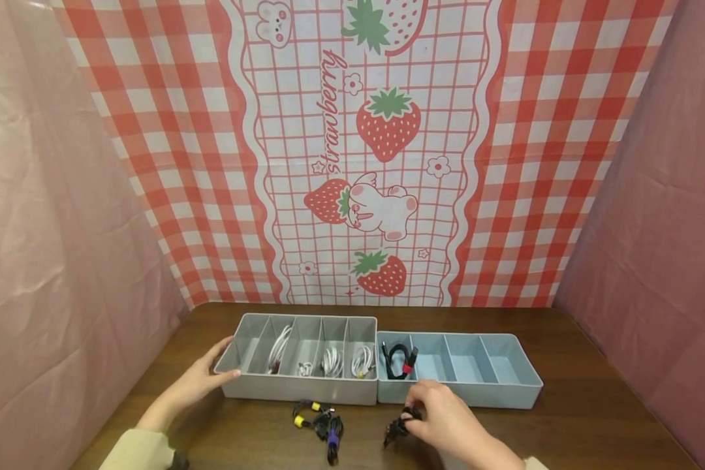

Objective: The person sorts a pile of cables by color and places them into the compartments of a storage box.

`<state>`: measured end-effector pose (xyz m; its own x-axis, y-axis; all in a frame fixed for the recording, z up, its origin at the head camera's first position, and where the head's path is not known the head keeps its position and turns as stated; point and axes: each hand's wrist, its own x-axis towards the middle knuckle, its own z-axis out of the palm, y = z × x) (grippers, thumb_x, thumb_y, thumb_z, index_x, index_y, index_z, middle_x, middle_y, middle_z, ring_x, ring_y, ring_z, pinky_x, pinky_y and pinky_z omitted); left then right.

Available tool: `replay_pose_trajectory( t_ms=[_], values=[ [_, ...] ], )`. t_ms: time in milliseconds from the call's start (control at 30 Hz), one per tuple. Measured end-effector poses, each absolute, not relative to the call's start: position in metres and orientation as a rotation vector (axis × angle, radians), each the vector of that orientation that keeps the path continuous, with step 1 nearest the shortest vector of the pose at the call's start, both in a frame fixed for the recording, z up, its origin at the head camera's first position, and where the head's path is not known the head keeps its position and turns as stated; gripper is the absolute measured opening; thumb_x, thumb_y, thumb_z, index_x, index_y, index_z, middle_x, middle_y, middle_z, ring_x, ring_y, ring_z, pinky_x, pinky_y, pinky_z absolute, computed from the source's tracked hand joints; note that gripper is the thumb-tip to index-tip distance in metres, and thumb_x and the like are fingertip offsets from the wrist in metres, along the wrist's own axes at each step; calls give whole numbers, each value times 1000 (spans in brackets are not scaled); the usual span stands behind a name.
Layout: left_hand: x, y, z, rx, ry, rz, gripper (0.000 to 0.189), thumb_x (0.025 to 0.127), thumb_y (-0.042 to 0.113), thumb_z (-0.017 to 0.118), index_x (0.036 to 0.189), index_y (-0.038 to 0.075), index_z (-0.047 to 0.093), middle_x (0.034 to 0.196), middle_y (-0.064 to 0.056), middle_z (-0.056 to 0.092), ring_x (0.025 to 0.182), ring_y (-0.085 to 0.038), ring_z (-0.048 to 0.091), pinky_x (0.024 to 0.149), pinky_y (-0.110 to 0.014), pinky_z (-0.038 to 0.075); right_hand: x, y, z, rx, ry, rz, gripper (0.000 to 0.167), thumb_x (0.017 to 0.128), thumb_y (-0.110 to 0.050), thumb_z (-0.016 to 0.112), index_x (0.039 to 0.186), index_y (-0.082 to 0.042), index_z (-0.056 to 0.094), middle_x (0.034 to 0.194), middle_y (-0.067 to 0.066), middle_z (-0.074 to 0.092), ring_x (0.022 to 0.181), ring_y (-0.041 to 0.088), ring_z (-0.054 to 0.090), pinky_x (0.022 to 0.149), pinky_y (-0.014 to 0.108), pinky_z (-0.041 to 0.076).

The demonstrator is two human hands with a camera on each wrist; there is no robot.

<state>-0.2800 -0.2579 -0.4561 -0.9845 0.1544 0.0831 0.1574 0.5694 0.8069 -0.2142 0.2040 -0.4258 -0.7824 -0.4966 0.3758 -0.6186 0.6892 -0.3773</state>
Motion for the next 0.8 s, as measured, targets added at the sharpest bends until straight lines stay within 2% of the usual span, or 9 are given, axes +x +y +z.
replay_pose_trajectory(
  t_ms=[400, 600, 800],
  values=[
    [-281, -258, -456, -290, -2784, -1415, 81, 85, 28, 71, 148, 7, 24, 141, -25, 40, 125, -36, 44, 99, -51, 36, -213, 208, -407, 860, -2568, 655, 29, 67, -12, 80, 70, -29, 56, 75, -22, 51, 73, -3, 51, 62, 23, 46],
    [-282, -258, -455, -292, -2787, -1406, 81, 85, 28, 71, 148, 7, 25, 141, -25, 40, 125, -36, 44, 99, -51, 36, -212, 212, -394, 853, -2558, 659, 28, 71, -14, 80, 73, -30, 57, 77, -22, 52, 74, -3, 53, 61, 24, 47],
    [-280, -259, -457, -294, -2780, -1401, 81, 84, 28, 71, 148, 6, 25, 141, -26, 40, 126, -37, 43, 100, -52, 35, -210, 215, -384, 838, -2510, 627, 31, 69, -12, 80, 73, -31, 57, 76, -24, 50, 72, -2, 52, 60, 24, 46]
  ],
)
